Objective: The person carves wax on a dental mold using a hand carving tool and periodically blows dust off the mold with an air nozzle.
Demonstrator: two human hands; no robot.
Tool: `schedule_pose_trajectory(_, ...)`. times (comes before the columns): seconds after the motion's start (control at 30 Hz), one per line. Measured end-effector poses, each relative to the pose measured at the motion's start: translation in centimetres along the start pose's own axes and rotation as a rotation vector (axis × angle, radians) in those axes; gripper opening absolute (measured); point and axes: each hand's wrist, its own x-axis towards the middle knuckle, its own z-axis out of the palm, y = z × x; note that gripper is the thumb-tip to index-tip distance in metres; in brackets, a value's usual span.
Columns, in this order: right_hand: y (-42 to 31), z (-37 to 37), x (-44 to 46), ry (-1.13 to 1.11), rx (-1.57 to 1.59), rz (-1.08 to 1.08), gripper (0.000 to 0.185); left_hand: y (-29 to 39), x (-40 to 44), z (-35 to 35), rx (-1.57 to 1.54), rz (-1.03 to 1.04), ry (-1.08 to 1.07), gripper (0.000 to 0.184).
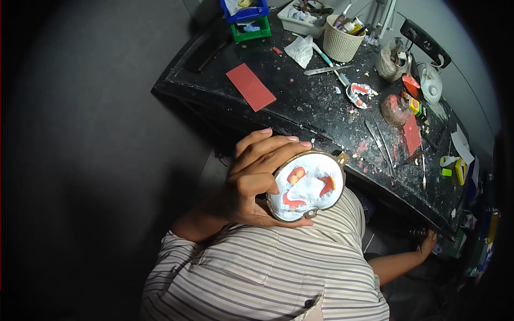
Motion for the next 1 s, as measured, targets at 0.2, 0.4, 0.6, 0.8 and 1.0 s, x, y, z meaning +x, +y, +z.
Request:
schedule_pose_trajectory(0.2,0.3,-0.5,0.8,0.161,-0.205,0.052,0.026,-0.1,-0.1,0.3,0.017,0.0,0.003,0.064)
schedule_pose_trajectory(0.4,-0.6,-1.2,0.9,-0.007,-0.42,-0.064,0.019,-0.2,-0.2,0.5,-0.024,-0.016,0.043,0.064)
schedule_pose_trajectory(0.6,-3.9,0.9,0.1,-0.113,-0.463,0.027,0.017,0.3,0.1,0.3,0.142,0.042,0.0,0.055)
schedule_pose_trajectory(0.8,-10.4,4.0,-3.2,-0.22,-0.702,0.134,0.02,0.3,0.0,0.6,0.285,0.135,-0.004,0.051)
schedule_pose_trajectory(1.0,-25.6,15.3,-12.3,-0.438,-0.644,-0.136,0.035,0.4,0.9,0.5,0.037,0.05,-0.036,0.056)
